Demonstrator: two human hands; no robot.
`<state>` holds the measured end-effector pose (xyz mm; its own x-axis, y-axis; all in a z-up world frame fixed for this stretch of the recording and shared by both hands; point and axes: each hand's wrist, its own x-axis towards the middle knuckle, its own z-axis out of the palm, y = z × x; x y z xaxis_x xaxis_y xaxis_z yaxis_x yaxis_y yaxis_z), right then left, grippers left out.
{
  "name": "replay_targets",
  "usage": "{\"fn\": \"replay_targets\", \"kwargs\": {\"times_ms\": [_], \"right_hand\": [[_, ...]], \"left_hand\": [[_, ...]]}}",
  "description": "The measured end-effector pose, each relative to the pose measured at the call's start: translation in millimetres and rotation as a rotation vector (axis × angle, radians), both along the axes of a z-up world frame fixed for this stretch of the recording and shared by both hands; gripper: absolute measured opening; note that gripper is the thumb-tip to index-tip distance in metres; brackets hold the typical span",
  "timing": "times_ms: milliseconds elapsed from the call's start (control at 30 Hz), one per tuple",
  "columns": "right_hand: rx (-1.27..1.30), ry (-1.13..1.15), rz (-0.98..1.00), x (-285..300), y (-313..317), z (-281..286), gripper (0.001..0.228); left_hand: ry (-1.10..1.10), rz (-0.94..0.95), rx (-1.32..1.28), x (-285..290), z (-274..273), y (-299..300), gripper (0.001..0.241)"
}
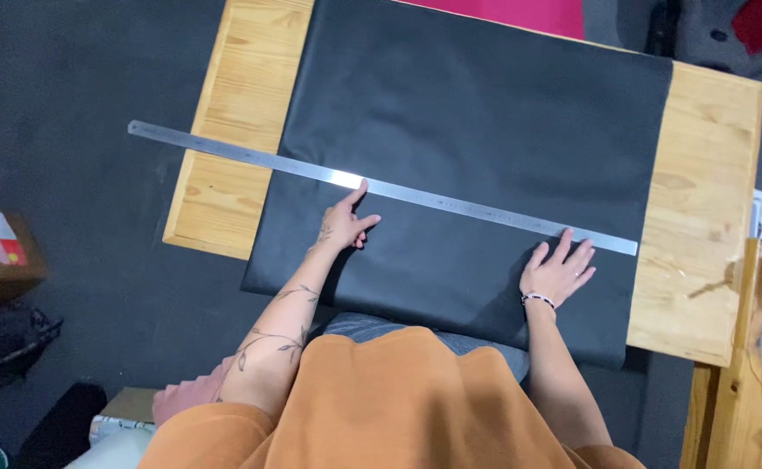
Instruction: The person unfolds a large piece of black fabric on a wooden table and uses a metal ruler to measure its length and width. They repeatedly adjust the fabric's position and fold it to align the edges before taking measurements.
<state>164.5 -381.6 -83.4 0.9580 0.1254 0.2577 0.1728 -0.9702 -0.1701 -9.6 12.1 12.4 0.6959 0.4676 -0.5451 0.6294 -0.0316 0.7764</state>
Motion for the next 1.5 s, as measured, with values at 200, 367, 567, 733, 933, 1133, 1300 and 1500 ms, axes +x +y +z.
{"fn": "replay_targets", "kwargs": {"times_ms": [200,367,567,733,933,1133,1300,1500], "right_hand": [[-0.016,0.03,-0.046,1.0,-1.1,-3.1,0.061],[-0.003,-0.041,-0.028,-0.7,-3.1,-2.0,0.059],[-0.12,-0.337,-0.009,9.9,-5.1,-25.4,0.056],[-0.053,-0.057,-0.105,5.5,-2.3,-12.6,0.062],[-0.085,-0.041,-0.112,4.5,-0.5,-13.1,0.067],[-0.129,-0.106,-0.077,6.9,-9.1,-18.9,0.067],[-0.15,-0.188,0.041,8.6,-10.4,-20.1,0.065],[-0.1,-0.104,0.036,0.2,-2.3,-1.7,0.062]], "left_hand": [[0.003,-0.024,0.004,-0.7,-0.8,-2.6,0.073],[-0.016,0.02,-0.003,-2.9,7.0,-8.2,0.08],[-0.101,0.101,-0.052,-3.7,-17.6,-9.7,0.1],[-0.087,0.059,-0.035,1.5,-21.1,-11.5,0.097],[-0.082,0.058,-0.026,1.4,-25.6,-7.7,0.093],[-0.124,0.088,-0.08,-0.6,-35.6,-9.6,0.094],[-0.166,0.206,-0.151,-3.0,-48.5,-2.8,0.096],[0.111,-0.01,0.144,-0.3,-5.2,-1.1,0.088]]}}
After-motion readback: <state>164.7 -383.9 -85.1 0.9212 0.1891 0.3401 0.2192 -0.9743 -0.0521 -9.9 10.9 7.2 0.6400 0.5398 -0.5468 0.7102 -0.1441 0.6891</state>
